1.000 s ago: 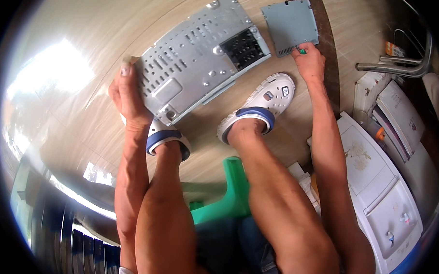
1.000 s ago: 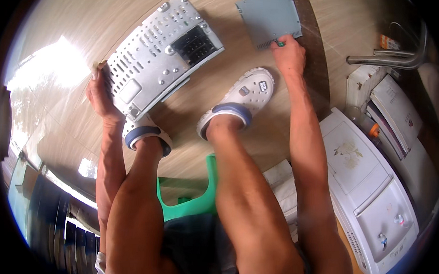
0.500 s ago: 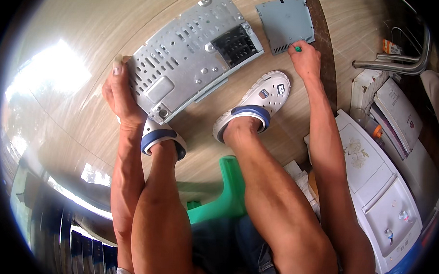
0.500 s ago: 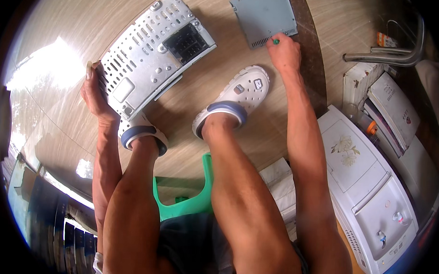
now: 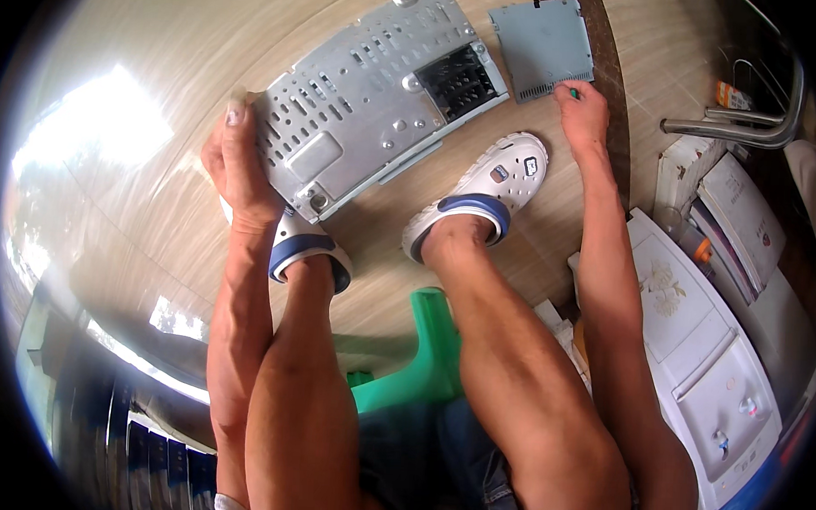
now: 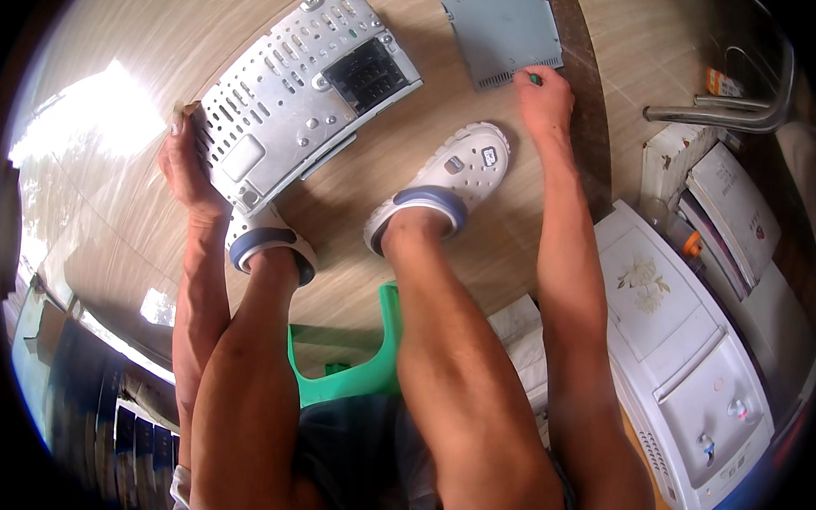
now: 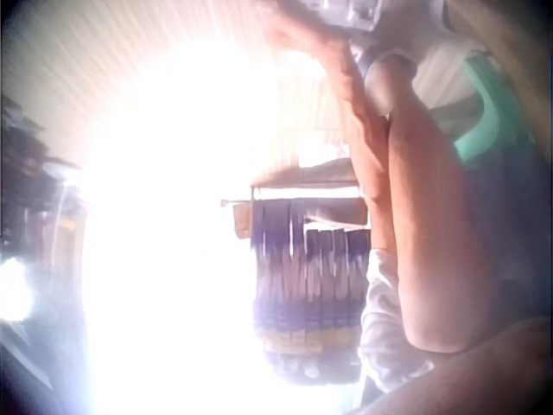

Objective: The person uses a screwdriver to remove screws from the metal casing of an electronic device. They detach a side panel and set it aside, then continue unscrewing the main body. Finally, they lift the casing to reveal the internal circuit board.

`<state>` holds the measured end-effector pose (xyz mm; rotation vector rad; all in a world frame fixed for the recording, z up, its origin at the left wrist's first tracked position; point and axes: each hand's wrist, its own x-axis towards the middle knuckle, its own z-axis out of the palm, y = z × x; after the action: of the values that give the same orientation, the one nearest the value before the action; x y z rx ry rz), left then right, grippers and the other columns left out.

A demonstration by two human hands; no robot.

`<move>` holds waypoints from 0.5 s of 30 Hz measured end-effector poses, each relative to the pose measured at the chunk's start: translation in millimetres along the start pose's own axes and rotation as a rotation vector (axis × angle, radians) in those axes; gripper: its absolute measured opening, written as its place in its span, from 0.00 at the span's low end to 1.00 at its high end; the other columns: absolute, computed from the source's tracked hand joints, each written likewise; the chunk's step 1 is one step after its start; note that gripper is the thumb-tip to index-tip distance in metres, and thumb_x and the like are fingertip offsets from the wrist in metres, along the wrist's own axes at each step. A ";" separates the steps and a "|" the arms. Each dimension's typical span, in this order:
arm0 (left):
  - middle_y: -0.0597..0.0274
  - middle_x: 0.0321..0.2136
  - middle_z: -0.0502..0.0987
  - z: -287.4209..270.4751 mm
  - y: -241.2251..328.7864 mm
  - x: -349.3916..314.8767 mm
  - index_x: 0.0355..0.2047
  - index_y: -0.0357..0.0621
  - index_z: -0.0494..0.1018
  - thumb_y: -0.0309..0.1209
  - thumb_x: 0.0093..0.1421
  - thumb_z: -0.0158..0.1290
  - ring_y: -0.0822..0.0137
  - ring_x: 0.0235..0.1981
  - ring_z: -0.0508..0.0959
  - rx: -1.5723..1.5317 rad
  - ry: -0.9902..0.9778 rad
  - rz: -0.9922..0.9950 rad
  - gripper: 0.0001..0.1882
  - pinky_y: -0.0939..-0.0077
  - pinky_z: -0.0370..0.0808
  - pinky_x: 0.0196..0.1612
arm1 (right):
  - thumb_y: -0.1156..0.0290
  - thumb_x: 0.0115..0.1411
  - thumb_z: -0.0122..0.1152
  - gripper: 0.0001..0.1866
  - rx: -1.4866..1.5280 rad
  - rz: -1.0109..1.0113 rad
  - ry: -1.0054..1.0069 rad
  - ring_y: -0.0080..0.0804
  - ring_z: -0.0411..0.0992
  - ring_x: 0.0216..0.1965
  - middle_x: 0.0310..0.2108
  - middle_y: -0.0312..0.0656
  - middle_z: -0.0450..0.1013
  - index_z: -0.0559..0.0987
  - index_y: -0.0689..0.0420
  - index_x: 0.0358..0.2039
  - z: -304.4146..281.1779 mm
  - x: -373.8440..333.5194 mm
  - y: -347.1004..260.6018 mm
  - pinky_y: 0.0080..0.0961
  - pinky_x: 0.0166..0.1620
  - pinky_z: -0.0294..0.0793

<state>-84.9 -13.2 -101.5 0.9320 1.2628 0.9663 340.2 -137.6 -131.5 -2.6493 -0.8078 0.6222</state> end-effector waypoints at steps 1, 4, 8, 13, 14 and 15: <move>0.60 0.31 0.79 1.2 1.4 -0.7 0.43 0.31 0.78 0.43 0.70 0.47 0.74 0.32 0.75 -0.008 0.004 -0.010 0.23 0.82 0.71 0.38 | 0.62 0.56 0.65 0.15 0.001 -0.003 -0.005 0.39 0.78 0.30 0.34 0.48 0.82 0.84 0.59 0.38 -0.8 -1.6 -6.1 0.31 0.38 0.77; 0.61 0.31 0.78 15.4 13.0 -3.7 0.42 0.31 0.78 0.43 0.70 0.47 0.75 0.31 0.74 -0.006 0.000 -0.016 0.23 0.82 0.70 0.37 | 0.65 0.59 0.63 0.13 0.500 0.221 -0.185 0.24 0.68 0.18 0.32 0.42 0.80 0.81 0.62 0.37 -20.6 -6.8 -23.2 0.21 0.23 0.66; 0.71 0.24 0.74 21.9 21.7 -9.0 0.34 0.36 0.79 0.46 0.69 0.49 0.79 0.26 0.68 -0.030 0.038 -0.007 0.23 0.83 0.64 0.31 | 0.68 0.63 0.61 0.07 1.100 0.240 -0.412 0.15 0.55 0.13 0.31 0.37 0.75 0.78 0.60 0.35 -34.1 -28.1 -55.4 0.17 0.18 0.50; 0.72 0.22 0.71 18.9 25.2 -8.0 0.30 0.40 0.77 0.44 0.69 0.49 0.78 0.25 0.66 0.052 -0.006 0.040 0.20 0.80 0.62 0.30 | 0.70 0.64 0.60 0.06 1.265 0.173 -0.623 0.15 0.55 0.13 0.29 0.37 0.73 0.77 0.59 0.35 -63.2 -85.0 -123.8 0.17 0.18 0.50; 0.72 0.21 0.70 13.5 28.0 -8.9 0.28 0.41 0.76 0.43 0.69 0.48 0.77 0.25 0.66 0.118 0.014 0.055 0.20 0.79 0.62 0.30 | 0.70 0.64 0.60 0.06 1.233 0.101 -0.698 0.15 0.56 0.14 0.28 0.38 0.73 0.77 0.59 0.35 -61.0 -96.9 -137.0 0.16 0.18 0.51; 0.72 0.21 0.69 16.3 22.7 -8.1 0.28 0.41 0.75 0.44 0.69 0.47 0.77 0.25 0.65 0.097 -0.018 0.049 0.21 0.78 0.62 0.29 | 0.71 0.63 0.60 0.06 1.188 0.022 -0.747 0.15 0.56 0.14 0.28 0.38 0.74 0.77 0.60 0.35 -67.2 -107.5 -148.8 0.16 0.18 0.52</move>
<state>-70.6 -13.9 -76.1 1.0496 1.2858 0.9389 225.0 -92.5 19.8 -1.3195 -0.3335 1.5289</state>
